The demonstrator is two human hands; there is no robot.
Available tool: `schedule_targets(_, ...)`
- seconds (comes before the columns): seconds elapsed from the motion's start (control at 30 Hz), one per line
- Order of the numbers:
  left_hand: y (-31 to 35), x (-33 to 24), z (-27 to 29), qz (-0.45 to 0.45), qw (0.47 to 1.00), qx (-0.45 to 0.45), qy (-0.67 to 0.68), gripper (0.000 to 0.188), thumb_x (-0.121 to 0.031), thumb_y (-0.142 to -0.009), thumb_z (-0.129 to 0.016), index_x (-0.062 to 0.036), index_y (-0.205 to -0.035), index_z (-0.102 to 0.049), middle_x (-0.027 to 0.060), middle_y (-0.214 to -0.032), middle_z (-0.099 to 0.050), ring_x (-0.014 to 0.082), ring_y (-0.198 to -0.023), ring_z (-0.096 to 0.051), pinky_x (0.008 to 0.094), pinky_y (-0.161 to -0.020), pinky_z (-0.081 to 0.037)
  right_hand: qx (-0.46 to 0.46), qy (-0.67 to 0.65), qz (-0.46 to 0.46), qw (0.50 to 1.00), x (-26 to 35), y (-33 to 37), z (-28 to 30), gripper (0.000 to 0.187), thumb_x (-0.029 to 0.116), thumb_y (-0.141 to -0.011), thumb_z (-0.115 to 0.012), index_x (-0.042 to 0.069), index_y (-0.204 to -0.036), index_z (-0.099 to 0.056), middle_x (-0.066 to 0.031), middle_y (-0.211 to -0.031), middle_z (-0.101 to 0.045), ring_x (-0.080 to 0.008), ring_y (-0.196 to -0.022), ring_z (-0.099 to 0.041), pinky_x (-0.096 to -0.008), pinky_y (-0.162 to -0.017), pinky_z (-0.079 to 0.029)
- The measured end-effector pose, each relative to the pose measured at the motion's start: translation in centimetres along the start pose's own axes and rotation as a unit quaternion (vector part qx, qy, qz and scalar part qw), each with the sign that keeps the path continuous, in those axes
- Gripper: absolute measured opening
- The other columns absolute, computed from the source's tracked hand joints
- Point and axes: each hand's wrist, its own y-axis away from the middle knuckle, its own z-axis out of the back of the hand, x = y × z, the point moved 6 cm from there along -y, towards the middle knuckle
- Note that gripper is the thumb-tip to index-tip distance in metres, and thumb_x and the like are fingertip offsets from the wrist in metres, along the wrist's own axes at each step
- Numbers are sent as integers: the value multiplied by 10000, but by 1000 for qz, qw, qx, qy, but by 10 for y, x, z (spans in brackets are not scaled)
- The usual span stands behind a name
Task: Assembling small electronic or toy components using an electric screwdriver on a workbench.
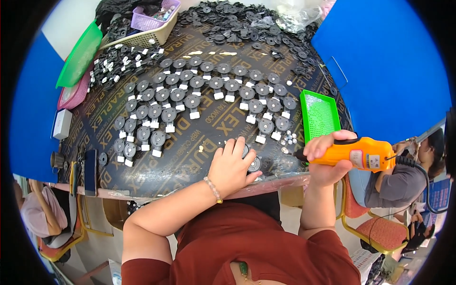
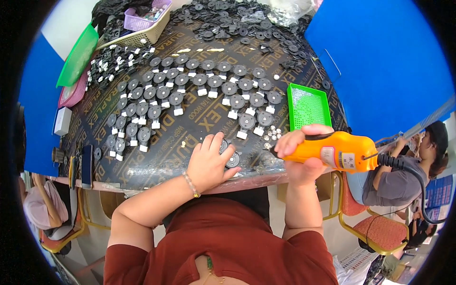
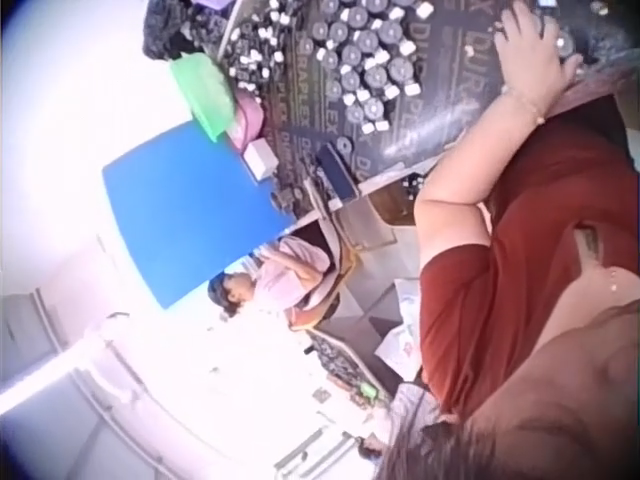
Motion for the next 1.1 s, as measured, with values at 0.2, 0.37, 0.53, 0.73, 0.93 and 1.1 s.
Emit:
schedule_targets(0.2,48,35,57,-4,989,0,150,473,-339,-713,-751,-65,-1062,-586,198,-1171,-487,372,-1070,-498,416,-910,-434,-18,26,3,999,-3,-1,10,669,607,-783,-636,54,-1085,-408,-75,-641,-532,-184,-509,-518,-318,-487,-461)
schedule_targets(0.37,154,90,112,42,878,289,379,396,-355,-791,-717,-41,-1012,-618,123,-1023,-568,271,-1018,-539,376,-889,-426,-36,86,9,996,2,-6,32,679,623,-788,-619,51,-1099,-425,-72,-642,-528,-183,-521,-519,-299,-486,-448)
schedule_targets(0.53,292,189,128,391,841,237,288,575,-425,-724,-748,-18,-1116,-640,159,-1043,-646,237,-928,-618,335,-812,-478,-37,96,4,995,-4,-7,42,643,610,-817,-595,64,-1124,-451,-55,-661,-507,-164,-524,-490,-290,-508,-418)
schedule_targets(0.73,215,166,153,270,926,130,231,217,-143,-753,-738,-9,-911,-671,132,-905,-681,225,-826,-645,328,-731,-494,-40,81,-1,996,-12,-3,27,652,586,-802,-634,51,-1118,-436,-76,-661,-517,-178,-530,-508,-298,-507,-441)
schedule_targets(0.93,86,143,132,47,988,-73,-129,279,-142,-699,-726,-89,-940,-597,55,-1246,-567,290,-1137,-477,423,-976,-347,-41,68,9,997,0,-3,16,655,565,-790,-663,44,-1114,-431,-79,-657,-519,-179,-528,-516,-301,-498,-442)
schedule_targets(1.1,57,157,113,6,996,-25,-89,262,-163,-651,-751,-118,-872,-616,-7,-1069,-646,258,-1041,-522,397,-914,-370,-52,90,43,994,10,-5,51,642,521,-796,-680,27,-1125,-434,-85,-671,-530,-182,-555,-525,-308,-506,-453)
